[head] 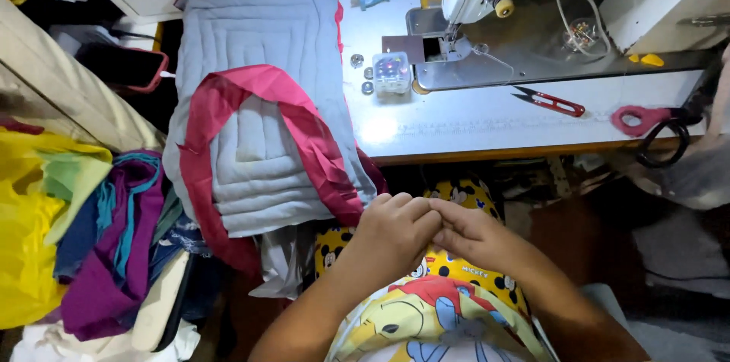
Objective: Threading a bobbin and preparing an industrial sewing machine for work.
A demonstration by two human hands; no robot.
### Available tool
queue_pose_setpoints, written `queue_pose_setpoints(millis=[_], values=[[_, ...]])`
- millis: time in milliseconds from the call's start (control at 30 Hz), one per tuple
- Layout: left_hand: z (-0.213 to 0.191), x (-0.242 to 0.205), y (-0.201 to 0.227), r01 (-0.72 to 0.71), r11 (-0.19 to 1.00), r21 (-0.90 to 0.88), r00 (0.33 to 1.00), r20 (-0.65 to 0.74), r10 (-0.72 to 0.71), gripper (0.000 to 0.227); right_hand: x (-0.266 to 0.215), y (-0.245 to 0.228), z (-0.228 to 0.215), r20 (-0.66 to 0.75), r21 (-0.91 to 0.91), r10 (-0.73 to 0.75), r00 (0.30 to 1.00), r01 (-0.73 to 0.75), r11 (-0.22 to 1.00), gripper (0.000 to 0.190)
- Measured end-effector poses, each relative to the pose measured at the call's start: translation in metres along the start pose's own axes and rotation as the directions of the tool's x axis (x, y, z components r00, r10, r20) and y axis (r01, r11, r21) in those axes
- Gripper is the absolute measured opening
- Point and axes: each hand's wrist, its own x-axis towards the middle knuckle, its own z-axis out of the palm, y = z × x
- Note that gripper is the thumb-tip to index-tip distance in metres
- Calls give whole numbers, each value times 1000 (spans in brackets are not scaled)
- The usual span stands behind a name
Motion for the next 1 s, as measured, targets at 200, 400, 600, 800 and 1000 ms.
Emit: queue_pose_setpoints(millis=[200, 400, 600, 800, 1000], values=[[10, 7, -33, 73, 997, 16, 996, 58, -73, 18, 5, 37, -16, -189, 41, -12, 982, 20, 999, 42], [16, 23, -102, 136, 991, -13, 988, 78, -135, 8, 0, 41, -26, -448, 6, -128, 885, 146, 989, 17], [18, 71, -186, 351, 915, 200, 934, -2, -358, 78, 4, 59, -37, -517, -39, -52, 854, 37, 999, 18], [51, 118, -236, 331, 891, 310, 819, 375, -434, 132, 8, 76, -34, -487, 19, 19, 873, -11, 1000, 19], [59, 147, -252, 351, 895, 275, 765, 468, -443, 121, 19, 101, -26, -457, 38, 6, 890, 13, 999, 18]])
